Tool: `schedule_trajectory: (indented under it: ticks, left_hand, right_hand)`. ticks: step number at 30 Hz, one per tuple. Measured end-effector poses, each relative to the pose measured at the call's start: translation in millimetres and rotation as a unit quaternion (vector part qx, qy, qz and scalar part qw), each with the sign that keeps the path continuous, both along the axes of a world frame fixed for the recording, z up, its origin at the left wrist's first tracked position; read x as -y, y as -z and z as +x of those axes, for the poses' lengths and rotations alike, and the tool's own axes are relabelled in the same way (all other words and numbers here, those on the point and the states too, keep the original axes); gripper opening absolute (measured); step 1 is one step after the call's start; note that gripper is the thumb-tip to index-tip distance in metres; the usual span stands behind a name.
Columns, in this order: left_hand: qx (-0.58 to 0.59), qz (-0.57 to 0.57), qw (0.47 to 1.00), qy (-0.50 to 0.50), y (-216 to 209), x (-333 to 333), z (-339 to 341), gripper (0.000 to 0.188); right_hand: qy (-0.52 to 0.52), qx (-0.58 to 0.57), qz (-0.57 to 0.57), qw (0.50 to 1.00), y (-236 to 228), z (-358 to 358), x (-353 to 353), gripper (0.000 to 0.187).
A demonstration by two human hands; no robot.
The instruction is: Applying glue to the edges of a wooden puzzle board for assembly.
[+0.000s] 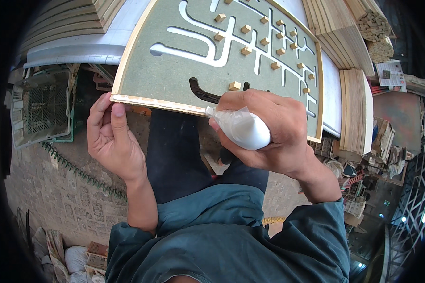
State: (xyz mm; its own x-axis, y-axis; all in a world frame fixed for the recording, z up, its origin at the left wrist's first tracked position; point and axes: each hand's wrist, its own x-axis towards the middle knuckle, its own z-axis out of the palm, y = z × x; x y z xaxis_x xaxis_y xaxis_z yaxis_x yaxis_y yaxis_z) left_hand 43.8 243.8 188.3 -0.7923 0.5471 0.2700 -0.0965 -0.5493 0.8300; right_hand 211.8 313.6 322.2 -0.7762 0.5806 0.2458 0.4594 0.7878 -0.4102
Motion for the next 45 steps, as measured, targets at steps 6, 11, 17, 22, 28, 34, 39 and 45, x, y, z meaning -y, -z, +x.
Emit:
schedule_trajectory:
  ticks: [6,11,17,22,28,34,39,45]
  left_hand:
    - [-0.009,-0.014,1.000,-0.013,1,1,1,0.020]
    - [-0.017,-0.030,0.999,0.003,4,4,1,0.021]
    - [-0.014,-0.041,0.999,-0.019,4,3,3,0.021]
    - [-0.014,-0.041,0.999,-0.021,7,2,2,0.022]
    - [-0.014,-0.026,0.999,-0.011,6,2,2,0.022]
    - [-0.013,-0.034,0.999,-0.014,6,2,2,0.023]
    - [-0.003,-0.033,0.999,-0.011,7,2,3,0.023]
    - [-0.006,-0.033,0.999,-0.019,5,1,5,0.023]
  right_hand:
    - [-0.016,-0.014,0.014,1.000,2,7,-1,0.019]
    - [-0.012,-0.022,0.006,1.000,2,12,-1,0.018]
    - [0.012,-0.018,0.002,1.000,1,16,1,0.019]
    - [0.020,-0.031,-0.016,0.999,3,19,2,0.019]
    - [0.024,-0.028,-0.013,0.999,2,22,2,0.019]
    - [0.030,-0.020,-0.002,0.999,2,25,3,0.018]
    - [0.040,-0.014,-0.009,0.999,1,28,5,0.017]
    - [0.048,-0.011,-0.013,0.999,1,33,6,0.017]
